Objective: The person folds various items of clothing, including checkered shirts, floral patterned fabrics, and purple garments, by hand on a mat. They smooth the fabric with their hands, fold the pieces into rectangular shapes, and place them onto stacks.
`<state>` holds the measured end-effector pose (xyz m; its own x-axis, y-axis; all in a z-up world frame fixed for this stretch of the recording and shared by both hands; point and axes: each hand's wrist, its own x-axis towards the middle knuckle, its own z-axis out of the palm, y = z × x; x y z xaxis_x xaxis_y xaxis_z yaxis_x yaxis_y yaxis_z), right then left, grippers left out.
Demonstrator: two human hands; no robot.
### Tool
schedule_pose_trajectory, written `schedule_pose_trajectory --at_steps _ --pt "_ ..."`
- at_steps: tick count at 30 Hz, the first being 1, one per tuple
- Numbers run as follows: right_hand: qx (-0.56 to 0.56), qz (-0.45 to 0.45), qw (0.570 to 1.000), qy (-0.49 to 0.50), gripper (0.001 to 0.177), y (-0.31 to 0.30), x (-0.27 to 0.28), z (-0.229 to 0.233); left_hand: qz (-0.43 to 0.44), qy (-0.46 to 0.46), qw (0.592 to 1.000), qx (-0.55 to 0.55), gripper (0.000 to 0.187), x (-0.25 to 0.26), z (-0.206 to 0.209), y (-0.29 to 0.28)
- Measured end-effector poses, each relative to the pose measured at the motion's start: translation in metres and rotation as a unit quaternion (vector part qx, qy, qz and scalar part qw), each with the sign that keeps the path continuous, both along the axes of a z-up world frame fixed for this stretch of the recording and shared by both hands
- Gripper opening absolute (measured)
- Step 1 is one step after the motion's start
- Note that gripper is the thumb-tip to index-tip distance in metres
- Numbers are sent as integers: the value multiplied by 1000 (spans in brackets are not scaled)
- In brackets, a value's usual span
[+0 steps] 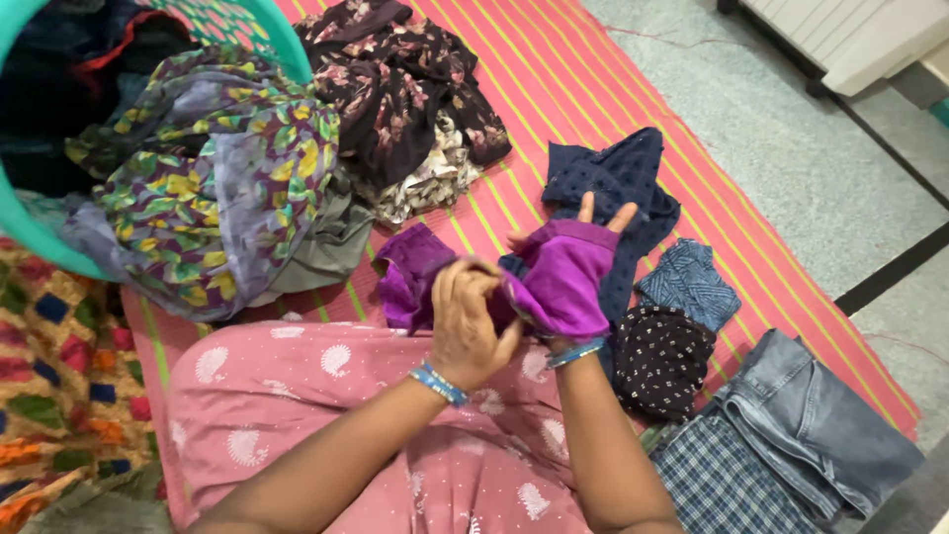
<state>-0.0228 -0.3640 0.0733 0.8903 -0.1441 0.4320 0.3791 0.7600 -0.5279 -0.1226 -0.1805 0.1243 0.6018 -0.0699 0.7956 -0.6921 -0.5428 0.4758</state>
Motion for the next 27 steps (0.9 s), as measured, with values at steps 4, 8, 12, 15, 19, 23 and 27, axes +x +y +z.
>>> schedule_pose_trajectory --at_steps 4,8,12,15,19,23,27 --pt "-87 55 991 86 28 28 -7 -40 29 -97 995 19 46 12 7 12" --pt "-158 123 956 214 24 44 -22 -81 -80 173 980 -54 36 47 -16 23" --pt "-85 286 918 261 22 44 -59 -92 -133 427 894 -10 27 111 -47 54" --pt "-26 309 936 164 11 42 -65 -91 -303 585 735 -160 36 114 -60 69" --pt "-58 164 947 271 45 33 -68 -71 -429 661 597 -154 54 87 -65 57" --pt "-36 350 885 304 49 40 -70 -57 -442 660 550 -259 65 73 -63 31" --pt "-74 397 868 290 55 44 -79 -59 -446 659 538 -278 68 77 -52 39"
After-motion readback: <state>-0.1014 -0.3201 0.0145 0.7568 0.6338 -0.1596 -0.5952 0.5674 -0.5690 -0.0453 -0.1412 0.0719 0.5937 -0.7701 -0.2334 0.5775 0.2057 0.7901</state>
